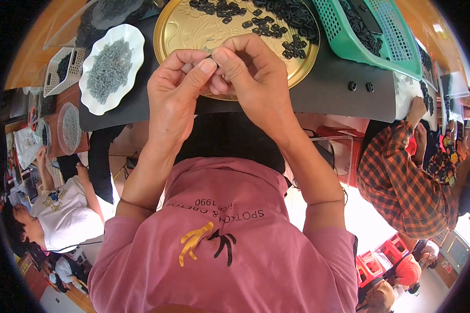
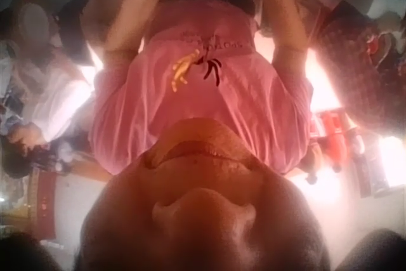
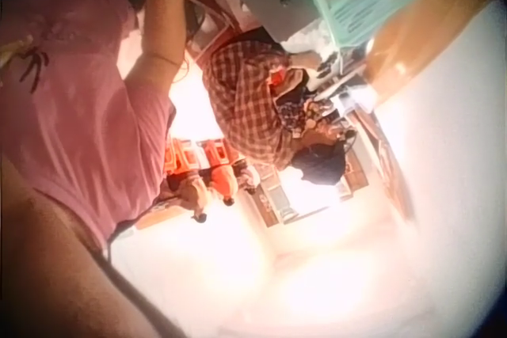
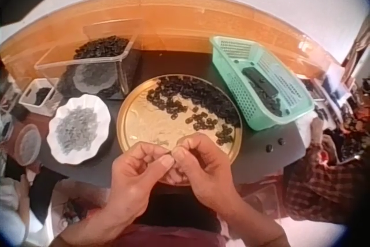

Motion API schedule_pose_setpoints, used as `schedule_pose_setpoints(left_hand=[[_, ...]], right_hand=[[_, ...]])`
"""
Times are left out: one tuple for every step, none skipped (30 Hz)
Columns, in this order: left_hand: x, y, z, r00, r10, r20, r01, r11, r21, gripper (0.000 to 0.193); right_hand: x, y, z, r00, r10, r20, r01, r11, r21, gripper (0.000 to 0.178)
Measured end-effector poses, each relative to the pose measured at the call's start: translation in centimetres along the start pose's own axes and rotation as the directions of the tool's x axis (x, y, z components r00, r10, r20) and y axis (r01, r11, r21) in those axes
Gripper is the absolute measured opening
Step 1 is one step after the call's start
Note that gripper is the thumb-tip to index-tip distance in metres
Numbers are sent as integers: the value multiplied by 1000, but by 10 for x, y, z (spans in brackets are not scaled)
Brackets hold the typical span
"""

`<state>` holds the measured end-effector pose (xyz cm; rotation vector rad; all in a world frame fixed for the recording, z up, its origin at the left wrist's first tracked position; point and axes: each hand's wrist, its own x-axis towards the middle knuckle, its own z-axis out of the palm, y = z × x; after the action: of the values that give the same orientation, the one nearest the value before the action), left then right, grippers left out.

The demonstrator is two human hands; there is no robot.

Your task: The person assembles plastic cord locks by hand, taking springs and plastic stopper parts from a tray, inserting the springs into the components, and pressing the pieces together.

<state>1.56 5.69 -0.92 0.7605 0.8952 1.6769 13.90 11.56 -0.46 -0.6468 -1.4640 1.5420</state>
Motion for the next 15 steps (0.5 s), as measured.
schedule_pose_setpoints(left_hand=[[2,0,-1,1000,-10,-10,11,1000,24,12],[3,0,-2,1000,-10,-10,10,1000,25,12],[4,2,-2,999,-34,-3,35,999,24,13],[5,3,-3,998,-59,3,59,998,22,14],[6,4,-4,998,-59,3,59,998,22,14],[7,5,-6,999,-51,19,50,998,28,15],[8,7,-8,998,-43,35,42,999,33,16],[8,9,-7,998,-43,36,41,999,33,16],[8,11,-7,999,-41,31,40,998,40,17],[8,12,-7,999,-40,26,39,998,47,17],[8,13,-7,999,-39,26,38,998,47,17],[8,13,-7,999,-36,29,34,997,66,17],[8,13,-7,999,-33,33,30,996,85,17],[8,14,-7,999,-32,32,29,996,84,17],[7,15,-7,999,-34,34,29,993,117,17]], right_hand=[[1,2,-1,1000,-1,-1,1,1000,-1,11],[1,5,-3,1000,-10,-18,10,1000,1,12],[2,5,-4,999,-19,-35,19,1000,3,12],[2,3,-6,999,-20,-36,20,1000,4,12],[2,-3,-9,1000,19,-20,-19,1000,-16,14],[3,-8,-11,998,57,-5,-57,998,-37,15],[5,-13,-14,998,57,-5,-57,998,-37,15],[6,-17,-18,1000,21,11,-20,995,-100,16],[8,-21,-19,1000,-13,29,18,987,-162,17],[8,-22,-19,999,-40,16,42,983,-177,15],[9,-23,-21,999,-40,16,42,983,-177,15],[11,-24,-25,995,-89,54,100,956,-275,13],[12,-25,-27,986,-133,96,160,917,-367,11],[13,-25,-27,986,-133,98,160,917,-367,11],[14,-26,-26,976,-171,137,214,882,-421,10]])
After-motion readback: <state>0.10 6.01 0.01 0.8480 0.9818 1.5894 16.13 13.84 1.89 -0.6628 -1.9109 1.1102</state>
